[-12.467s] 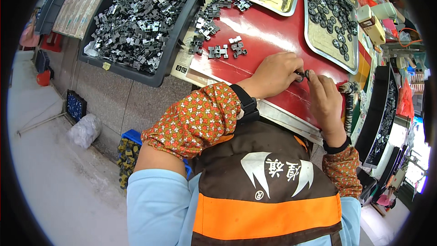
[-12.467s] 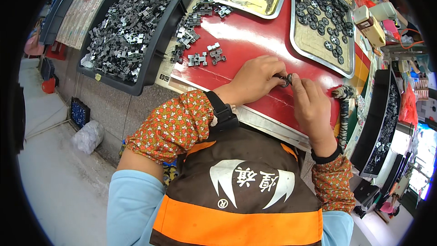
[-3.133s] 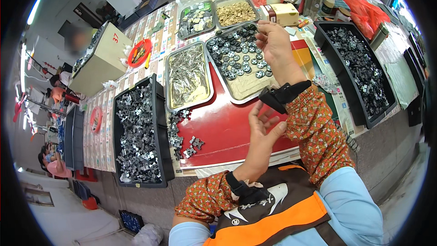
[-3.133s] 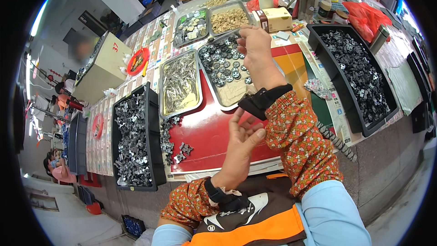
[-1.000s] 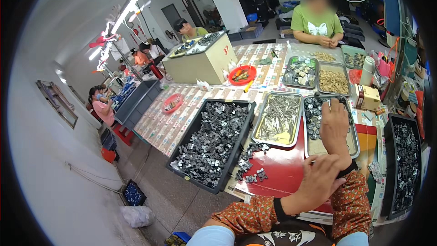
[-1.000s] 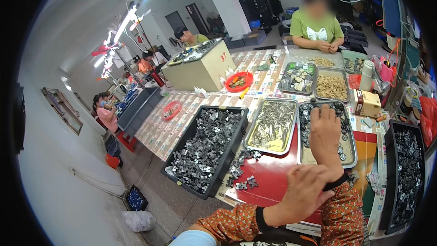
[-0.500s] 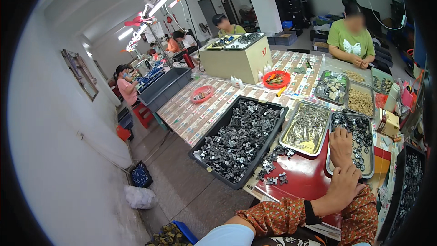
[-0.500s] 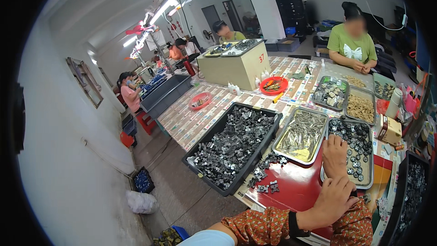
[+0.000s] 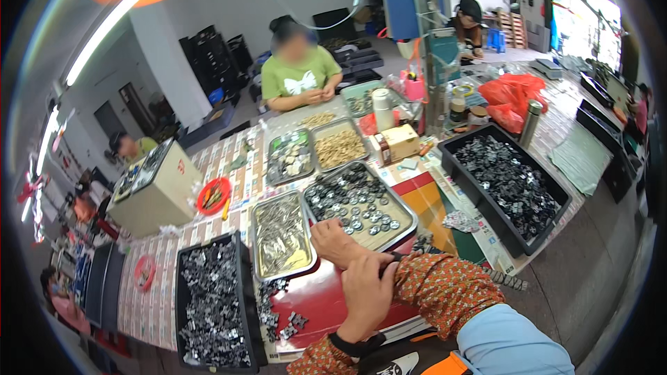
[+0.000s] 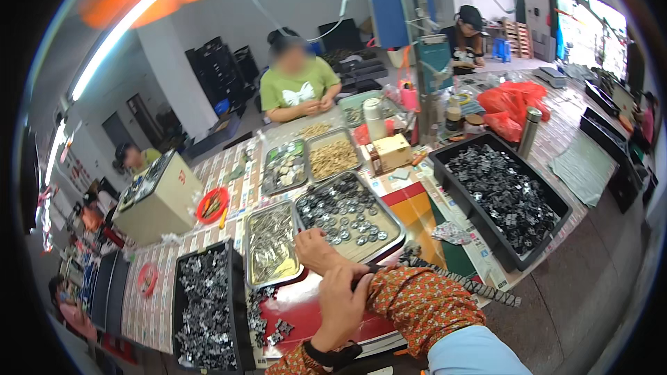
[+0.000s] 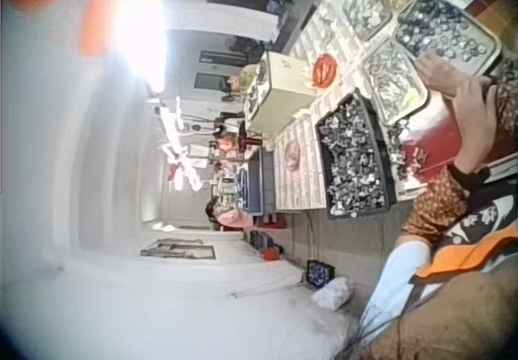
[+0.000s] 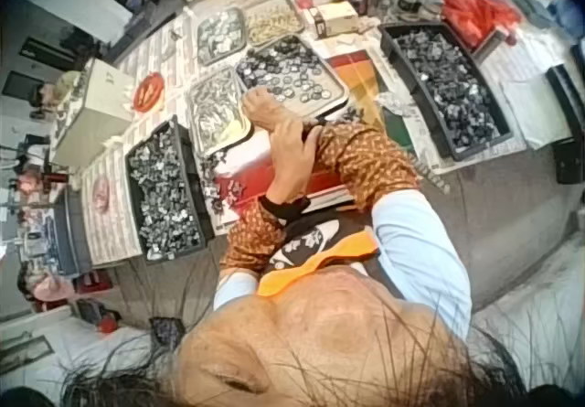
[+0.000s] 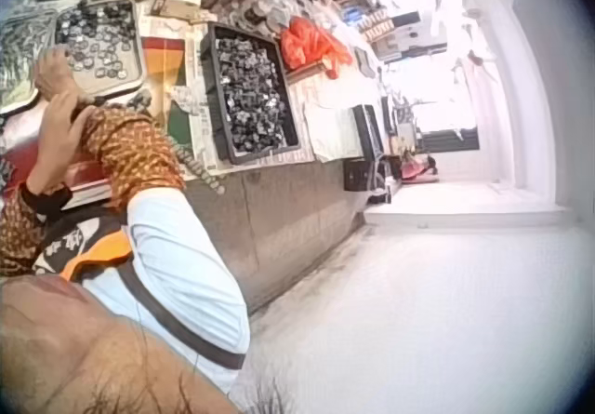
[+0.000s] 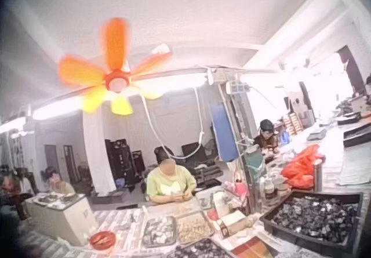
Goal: Assemble small plastic and metallic electronic housing components at a workshop table.
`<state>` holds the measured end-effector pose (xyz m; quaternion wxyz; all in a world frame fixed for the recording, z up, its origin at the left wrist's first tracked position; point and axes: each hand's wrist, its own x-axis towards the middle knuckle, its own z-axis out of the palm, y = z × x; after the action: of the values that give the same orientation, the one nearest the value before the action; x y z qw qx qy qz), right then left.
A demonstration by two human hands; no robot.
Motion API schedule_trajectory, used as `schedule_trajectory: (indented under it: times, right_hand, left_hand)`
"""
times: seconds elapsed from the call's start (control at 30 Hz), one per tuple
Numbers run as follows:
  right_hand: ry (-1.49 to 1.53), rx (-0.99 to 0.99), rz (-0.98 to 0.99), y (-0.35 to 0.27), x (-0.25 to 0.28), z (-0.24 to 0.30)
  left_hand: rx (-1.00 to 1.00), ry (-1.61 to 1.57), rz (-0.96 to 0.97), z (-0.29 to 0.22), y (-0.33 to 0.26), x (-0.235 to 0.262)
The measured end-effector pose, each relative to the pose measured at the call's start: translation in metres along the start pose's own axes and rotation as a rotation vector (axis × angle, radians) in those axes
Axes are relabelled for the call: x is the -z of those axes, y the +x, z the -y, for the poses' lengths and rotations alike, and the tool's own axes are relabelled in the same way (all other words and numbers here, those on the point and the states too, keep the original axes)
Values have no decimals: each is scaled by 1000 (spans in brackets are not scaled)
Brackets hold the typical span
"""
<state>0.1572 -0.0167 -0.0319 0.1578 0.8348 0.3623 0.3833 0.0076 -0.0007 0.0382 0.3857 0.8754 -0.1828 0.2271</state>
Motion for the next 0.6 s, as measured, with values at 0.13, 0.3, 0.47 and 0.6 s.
schedule_trajectory:
  times: [0.13,0.3,0.47,0.6]
  right_hand:
    - [151,-151,-6,-3,-12,-7]
    - [352,-364,38,12,-4,-18]
    - [639,-567,83,9,16,-44]
    - [844,-683,181,13,24,-48]
  left_hand:
    - [33,-6,47,8,5,3]
    - [-54,114,-23,17,-1,9]
    - [-59,-22,-14,-5,-5,3]
    - [-78,-83,-45,-9,-6,-4]
